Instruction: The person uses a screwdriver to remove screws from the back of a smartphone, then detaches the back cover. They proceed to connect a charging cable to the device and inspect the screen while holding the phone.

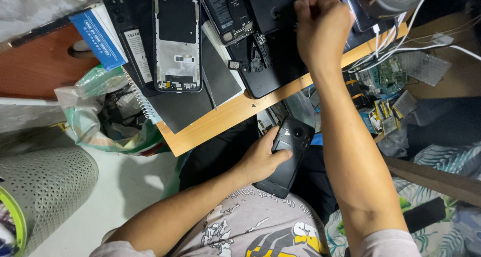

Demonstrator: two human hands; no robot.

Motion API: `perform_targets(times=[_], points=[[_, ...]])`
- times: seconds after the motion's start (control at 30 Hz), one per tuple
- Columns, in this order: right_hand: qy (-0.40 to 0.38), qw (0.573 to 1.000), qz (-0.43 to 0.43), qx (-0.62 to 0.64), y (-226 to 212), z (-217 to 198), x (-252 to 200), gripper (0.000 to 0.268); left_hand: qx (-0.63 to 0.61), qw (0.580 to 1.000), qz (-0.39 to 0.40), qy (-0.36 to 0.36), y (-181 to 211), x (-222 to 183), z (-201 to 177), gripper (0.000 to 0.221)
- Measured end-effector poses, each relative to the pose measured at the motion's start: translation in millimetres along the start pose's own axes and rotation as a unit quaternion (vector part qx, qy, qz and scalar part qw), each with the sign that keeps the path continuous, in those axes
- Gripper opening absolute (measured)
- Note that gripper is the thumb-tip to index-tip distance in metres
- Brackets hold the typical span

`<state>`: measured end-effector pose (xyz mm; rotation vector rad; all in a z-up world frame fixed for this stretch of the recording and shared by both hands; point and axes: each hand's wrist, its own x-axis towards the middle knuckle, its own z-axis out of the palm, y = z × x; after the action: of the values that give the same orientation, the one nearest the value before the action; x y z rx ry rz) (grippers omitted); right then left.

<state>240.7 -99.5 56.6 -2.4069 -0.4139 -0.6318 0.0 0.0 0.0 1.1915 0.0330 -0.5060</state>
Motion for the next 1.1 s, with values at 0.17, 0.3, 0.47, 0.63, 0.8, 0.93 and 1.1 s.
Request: perform_targets(times=[0.17,0.3,0.47,0.63,0.8,0.93,1.1], points=[[-0.076,0.984,0.13,0.097,-31.9,-43.7,-14.9,0.018,0.077,0.996,0.005,0.036,-5.2,2.2,0.4,0.073],[-0.106,0.977,0.146,0.117,-35.9,-75.4,-38.5,0.015,0.112,0.988,0.095,0.037,9.2,1.3,-4.6,0.084],[-0.123,0.963,0.194,0.139,-30.4,-114.1,-71.1,0.008,0.083,0.984,0.159,0.006,32.0,-0.5,-9.1,0.074],[-0.136,0.973,0.162,0.094,-20.5,-151.4,-100.7,0.005,0.114,0.987,0.113,0.009,41.6,7.9,-10.2,0.04],[-0.137,0.97,0.181,0.084,-16.0,-169.3,-127.3,0.006,0.099,0.993,0.062,0.017,43.5,16.5,-10.6,0.039],[-0.137,0.963,0.203,0.112,-17.0,-174.8,-142.4,0.005,0.116,0.993,0.023,0.023,43.5,21.4,-7.8,0.041],[-0.135,0.956,0.223,0.135,-19.8,-173.5,-158.6,0.006,0.133,0.99,0.03,0.039,42.5,24.7,-4.1,0.042]])
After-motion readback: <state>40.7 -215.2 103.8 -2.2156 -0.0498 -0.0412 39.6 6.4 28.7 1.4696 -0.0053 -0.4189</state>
